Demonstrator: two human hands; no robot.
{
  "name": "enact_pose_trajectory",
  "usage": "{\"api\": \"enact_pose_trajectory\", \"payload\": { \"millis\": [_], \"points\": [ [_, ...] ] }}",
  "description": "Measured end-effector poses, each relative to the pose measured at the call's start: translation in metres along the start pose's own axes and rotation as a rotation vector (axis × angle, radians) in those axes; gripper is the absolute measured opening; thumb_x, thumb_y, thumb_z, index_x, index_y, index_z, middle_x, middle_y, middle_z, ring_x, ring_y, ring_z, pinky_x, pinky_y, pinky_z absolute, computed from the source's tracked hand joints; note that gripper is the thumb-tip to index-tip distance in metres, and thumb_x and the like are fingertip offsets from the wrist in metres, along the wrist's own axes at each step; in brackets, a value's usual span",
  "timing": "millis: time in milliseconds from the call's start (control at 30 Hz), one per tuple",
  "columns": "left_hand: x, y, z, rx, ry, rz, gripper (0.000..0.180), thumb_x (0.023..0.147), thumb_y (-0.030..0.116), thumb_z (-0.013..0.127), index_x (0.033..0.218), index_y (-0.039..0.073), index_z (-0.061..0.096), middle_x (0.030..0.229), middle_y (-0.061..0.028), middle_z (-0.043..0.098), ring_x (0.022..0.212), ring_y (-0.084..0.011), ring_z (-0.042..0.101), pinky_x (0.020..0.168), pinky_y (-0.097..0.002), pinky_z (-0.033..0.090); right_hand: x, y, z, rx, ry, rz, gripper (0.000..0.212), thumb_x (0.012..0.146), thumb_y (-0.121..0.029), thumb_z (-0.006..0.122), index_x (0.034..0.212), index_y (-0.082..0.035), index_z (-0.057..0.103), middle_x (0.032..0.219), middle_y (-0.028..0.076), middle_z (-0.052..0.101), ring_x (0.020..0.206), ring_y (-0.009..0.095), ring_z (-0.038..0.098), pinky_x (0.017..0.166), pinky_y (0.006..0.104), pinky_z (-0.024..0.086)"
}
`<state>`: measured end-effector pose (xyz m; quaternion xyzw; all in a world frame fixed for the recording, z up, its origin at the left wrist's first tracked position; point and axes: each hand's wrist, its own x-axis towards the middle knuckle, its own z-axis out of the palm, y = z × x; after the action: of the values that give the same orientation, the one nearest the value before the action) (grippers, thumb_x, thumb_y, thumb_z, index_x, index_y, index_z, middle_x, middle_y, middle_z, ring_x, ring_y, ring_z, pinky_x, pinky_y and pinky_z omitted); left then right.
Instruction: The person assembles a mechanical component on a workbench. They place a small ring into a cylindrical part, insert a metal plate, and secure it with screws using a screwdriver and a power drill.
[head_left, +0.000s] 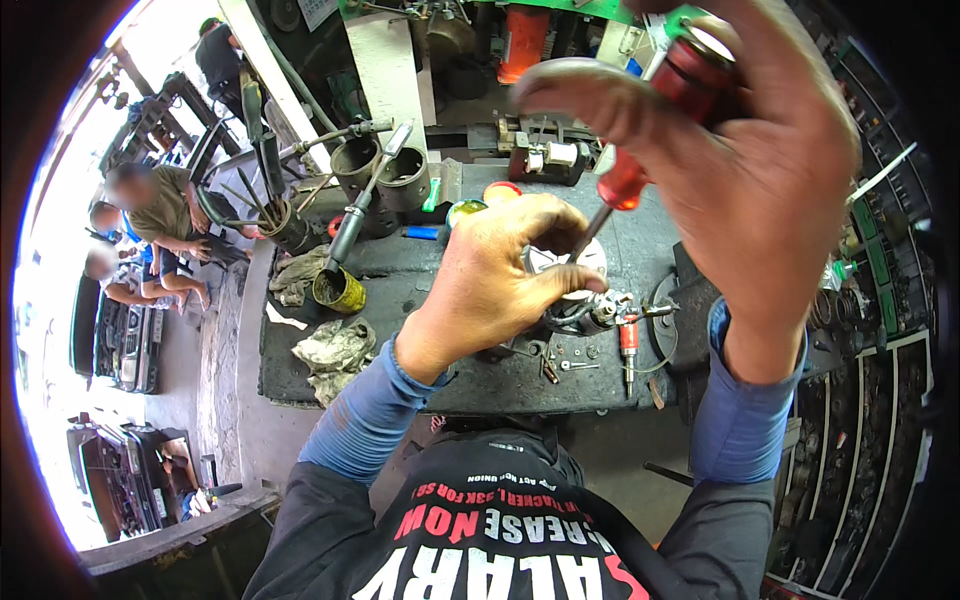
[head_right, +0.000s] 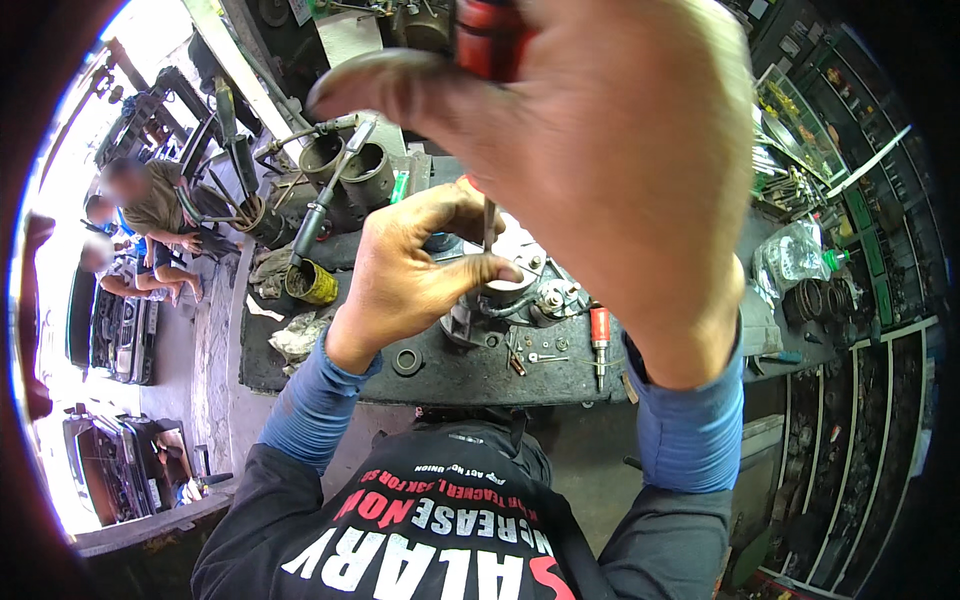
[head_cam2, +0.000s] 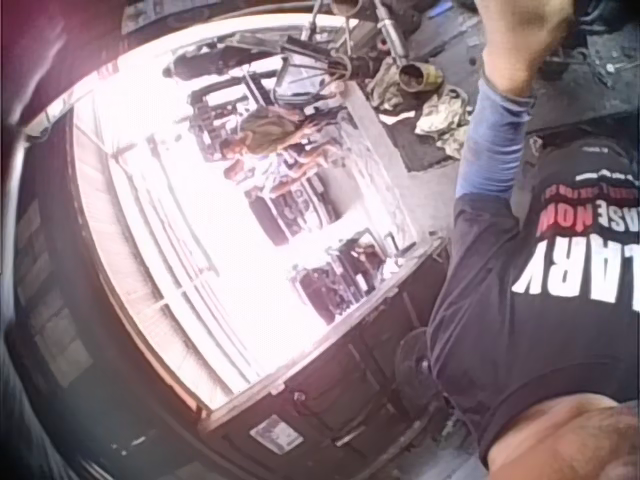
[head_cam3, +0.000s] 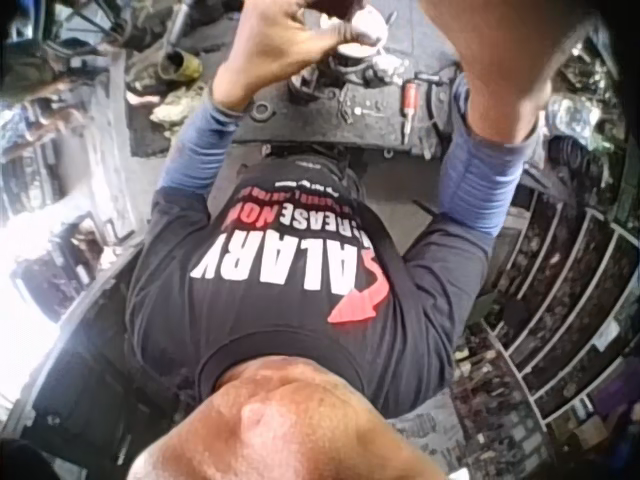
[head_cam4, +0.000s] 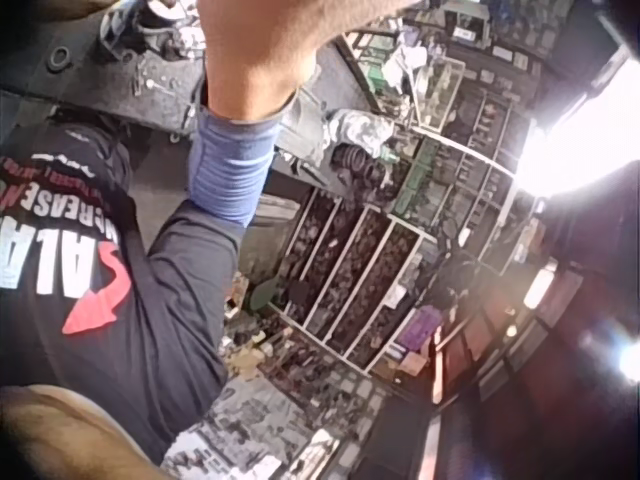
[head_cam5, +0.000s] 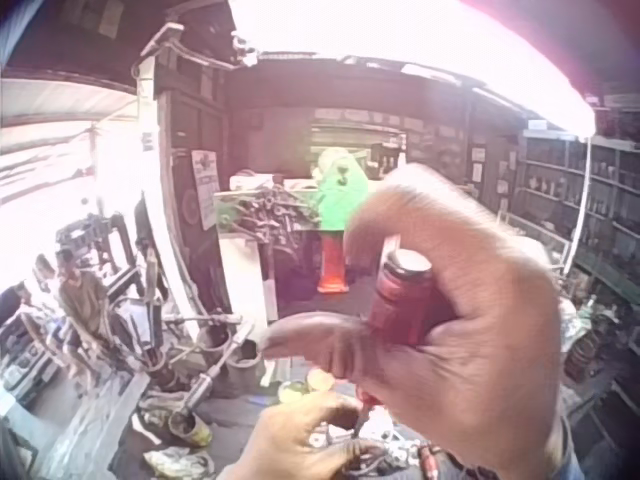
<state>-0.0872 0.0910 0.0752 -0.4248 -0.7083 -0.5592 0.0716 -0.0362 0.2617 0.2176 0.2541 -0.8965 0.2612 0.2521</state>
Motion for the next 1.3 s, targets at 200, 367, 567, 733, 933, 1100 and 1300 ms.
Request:
{"api": "enact_pose_trajectory", "payload": {
  "millis": [200,367,567,733,933,1100,1300],
  "points": [
    [0.001,0.010,0.000,-0.118,-0.083,-0.077,0.038,0.089,0.000,0.081,0.125,0.000,0.072,0.097,-0.0117,0.078,0.098,-0.0211,0.075,0.086,-0.0324,0.057,0.005,-0.009,-0.040,-0.065,-0.151,-0.053,0.029,0.103,-0.028,0.060,0.100,-0.001,0.069,0.073,0.007,0.062,0.059,0.014,0.056,0.054,0.0260,0.045],
    [0.001,0.008,0.002,-0.158,-0.069,0.013,0.051,0.091,0.006,0.082,0.138,0.003,0.064,0.109,-0.0120,0.074,0.099,-0.0230,0.072,0.090,-0.0346,0.056,0.018,-0.006,-0.041,-0.123,-0.282,-0.079,0.028,0.103,-0.027,0.062,0.102,0.000,0.069,0.075,0.008,0.063,0.061,0.014,0.058,0.055,0.0257,0.046],
    [0.003,0.014,-0.007,0.002,-0.058,-0.040,0.042,0.087,0.003,0.086,0.126,-0.002,0.069,0.099,-0.0091,0.076,0.099,-0.0159,0.076,0.091,-0.0309,0.061,0.015,-0.013,-0.051,-0.150,-0.280,-0.106,0.027,0.102,-0.026,0.063,0.104,0.000,0.069,0.077,0.008,0.065,0.064,0.014,0.059,0.056,0.0253,0.047],
    [0.008,0.013,0.002,-0.081,0.012,0.035,0.024,0.087,-0.002,0.085,0.108,-0.004,0.074,0.092,-0.0062,0.077,0.094,-0.0143,0.077,0.089,-0.0302,0.062,0.015,-0.012,-0.050,-0.173,-0.281,-0.104,0.027,0.101,-0.025,0.065,0.105,0.001,0.070,0.079,0.009,0.066,0.065,0.014,0.061,0.057,0.0250,0.048],
    [0.008,0.025,-0.002,-0.062,0.073,-0.002,0.017,0.088,-0.006,0.082,0.104,-0.004,0.076,0.092,-0.0069,0.078,0.090,-0.0134,0.076,0.086,-0.0294,0.062,0.015,-0.013,-0.050,-0.187,-0.274,-0.109,0.027,0.101,-0.024,0.066,0.107,0.001,0.070,0.082,0.009,0.068,0.068,0.014,0.062,0.058,0.0247,0.049],
    [0.006,0.018,-0.001,-0.187,0.048,0.020,0.030,0.090,-0.010,0.077,0.120,-0.003,0.075,0.099,-0.0071,0.078,0.094,-0.0147,0.076,0.090,-0.0302,0.061,0.009,-0.017,-0.059,-0.185,-0.247,-0.107,0.027,0.100,-0.024,0.068,0.109,0.002,0.071,0.084,0.010,0.069,0.069,0.014,0.064,0.059,0.0244,0.050],
    [0.008,0.016,0.000,-0.037,0.027,-0.005,0.038,0.086,0.000,0.088,0.121,-0.002,0.073,0.099,-0.0057,0.076,0.090,-0.0118,0.073,0.086,-0.0285,0.061,0.010,-0.012,-0.043,-0.204,-0.234,-0.084,0.027,0.099,-0.023,0.069,0.110,0.002,0.071,0.086,0.011,0.071,0.072,0.014,0.065,0.060,0.0240,0.051]
  ]
}}
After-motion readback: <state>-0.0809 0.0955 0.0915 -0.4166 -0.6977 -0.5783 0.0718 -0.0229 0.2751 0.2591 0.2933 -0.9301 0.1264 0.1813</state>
